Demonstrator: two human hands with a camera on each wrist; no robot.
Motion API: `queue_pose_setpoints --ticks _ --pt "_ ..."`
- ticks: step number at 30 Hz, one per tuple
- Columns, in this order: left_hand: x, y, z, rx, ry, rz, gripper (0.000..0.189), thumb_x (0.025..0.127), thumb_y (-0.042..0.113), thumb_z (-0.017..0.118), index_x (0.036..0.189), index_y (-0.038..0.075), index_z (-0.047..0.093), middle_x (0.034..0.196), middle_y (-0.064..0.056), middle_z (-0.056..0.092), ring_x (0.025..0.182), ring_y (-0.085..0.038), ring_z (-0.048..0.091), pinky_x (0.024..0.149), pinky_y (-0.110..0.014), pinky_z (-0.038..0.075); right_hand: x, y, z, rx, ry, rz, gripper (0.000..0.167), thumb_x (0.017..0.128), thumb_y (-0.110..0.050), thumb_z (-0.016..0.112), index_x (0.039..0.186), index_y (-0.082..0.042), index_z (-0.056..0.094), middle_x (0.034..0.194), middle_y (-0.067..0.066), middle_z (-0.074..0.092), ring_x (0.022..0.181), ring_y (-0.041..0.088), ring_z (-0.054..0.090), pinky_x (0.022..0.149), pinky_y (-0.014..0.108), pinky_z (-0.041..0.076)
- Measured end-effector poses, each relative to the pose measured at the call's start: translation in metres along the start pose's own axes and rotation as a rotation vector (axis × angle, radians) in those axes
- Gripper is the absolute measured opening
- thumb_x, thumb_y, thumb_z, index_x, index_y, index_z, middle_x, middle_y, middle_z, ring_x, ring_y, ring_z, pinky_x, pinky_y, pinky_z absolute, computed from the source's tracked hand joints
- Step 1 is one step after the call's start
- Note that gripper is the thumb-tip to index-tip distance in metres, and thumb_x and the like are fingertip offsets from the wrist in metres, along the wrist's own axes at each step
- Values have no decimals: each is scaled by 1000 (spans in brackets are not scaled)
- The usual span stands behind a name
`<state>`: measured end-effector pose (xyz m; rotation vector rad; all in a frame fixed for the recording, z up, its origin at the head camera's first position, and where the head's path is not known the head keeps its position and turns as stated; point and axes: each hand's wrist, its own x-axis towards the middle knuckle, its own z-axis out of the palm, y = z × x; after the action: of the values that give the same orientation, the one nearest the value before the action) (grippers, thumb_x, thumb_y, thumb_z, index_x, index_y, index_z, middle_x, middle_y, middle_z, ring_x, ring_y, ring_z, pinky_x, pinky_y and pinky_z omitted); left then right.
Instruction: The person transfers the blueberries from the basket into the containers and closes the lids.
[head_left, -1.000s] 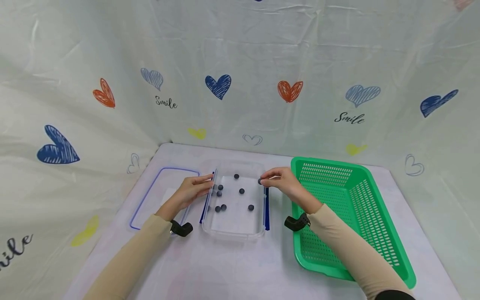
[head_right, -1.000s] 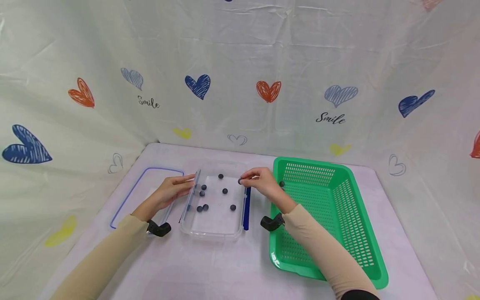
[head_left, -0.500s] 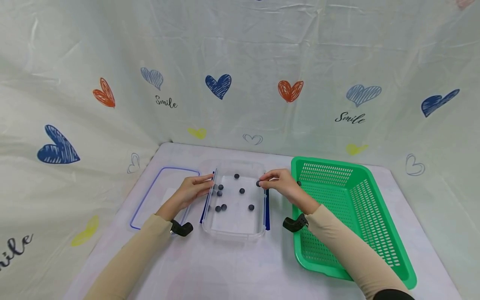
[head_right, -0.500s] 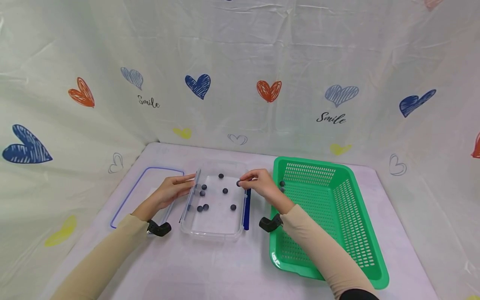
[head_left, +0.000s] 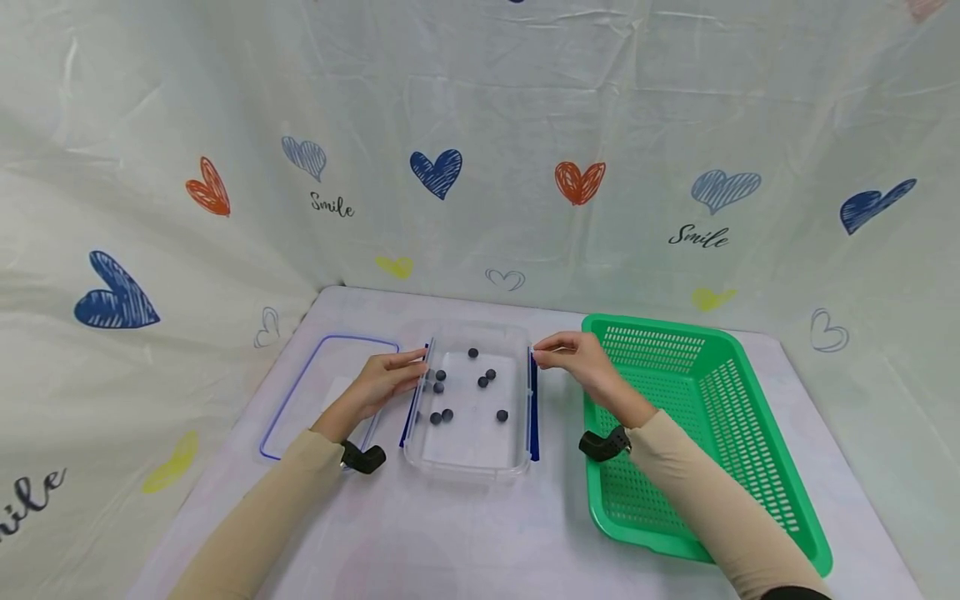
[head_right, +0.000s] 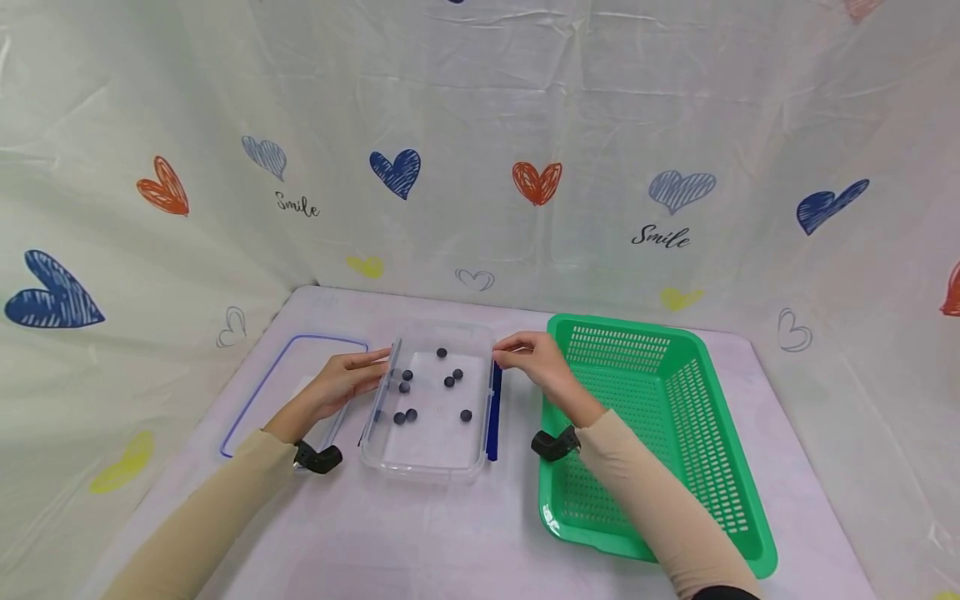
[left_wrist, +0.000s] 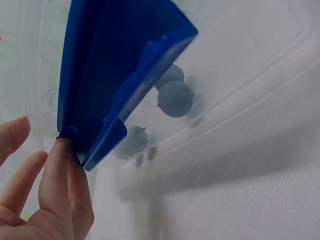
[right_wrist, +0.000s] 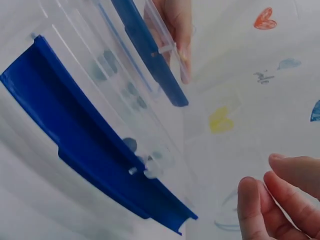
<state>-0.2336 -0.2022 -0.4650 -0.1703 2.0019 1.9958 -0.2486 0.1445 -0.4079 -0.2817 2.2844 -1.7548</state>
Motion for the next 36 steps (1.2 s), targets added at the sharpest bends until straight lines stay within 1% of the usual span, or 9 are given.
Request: queue_pose_setpoints --ticks 1,4,10,15,18,24,30,34,36 --pt "0 0 0 1 1 0 51 97 10 68 144 1 51 153 -19 40 119 -14 59 97 -26 52 2 5 -4 14 10 -11 29 92 -12 74 113 8 69 102 13 73 95 32 69 102 48 49" --pt "0 1 1 -3 6 -2 50 97 9 67 143 1 51 152 -19 42 115 -11 61 95 -25 53 -1 6 -14 46 44 -33 29 93 -10 72 113 10 67 102 13 71 90 23 70 99 46 51" --pt "-2 2 1 -4 5 -3 50 97 9 67 144 2 51 152 -18 42 116 -12 60 95 -25 53 -5 13 -32 86 125 -59 37 94 -17 73 117 11 65 103 8 68 94 23 69 94 35 55" --pt "-4 2 2 -2 3 3 50 97 9 67 143 1 51 152 -19 42 120 -15 59 95 -26 53 -9 22 -44 157 158 -86 40 95 -14 71 119 16 60 99 2 68 90 18 68 91 37 57" --pt "-4 2 2 -7 4 4 49 97 9 67 143 1 52 152 -19 42 120 -15 59 95 -26 53 -11 27 -49 170 180 -73 42 96 -14 70 121 18 58 99 -1 68 88 15 68 92 37 57" --pt "-3 2 3 -7 4 7 50 97 10 67 143 1 52 151 -18 43 122 -17 58 96 -26 53 -16 39 -58 103 282 -7 40 96 -16 70 122 13 60 102 -6 66 90 15 68 104 45 48" --pt "-2 1 2 3 -2 14 50 97 11 68 143 2 52 152 -17 42 126 -21 55 95 -26 52 -17 52 -66 44 343 11 36 97 -15 68 122 11 62 113 7 65 89 13 68 107 49 44" --pt "-2 0 2 -1 1 14 50 97 11 68 143 2 52 152 -18 42 125 -20 56 95 -25 53 -16 61 -68 -3 356 29 36 97 -12 68 121 14 62 113 14 66 91 18 69 105 49 46" --pt "-2 0 1 -6 1 11 50 96 11 68 143 2 52 152 -17 42 124 -19 56 95 -25 53 -15 66 -68 -29 360 54 35 97 -12 68 120 13 63 114 16 67 90 18 69 105 50 47"
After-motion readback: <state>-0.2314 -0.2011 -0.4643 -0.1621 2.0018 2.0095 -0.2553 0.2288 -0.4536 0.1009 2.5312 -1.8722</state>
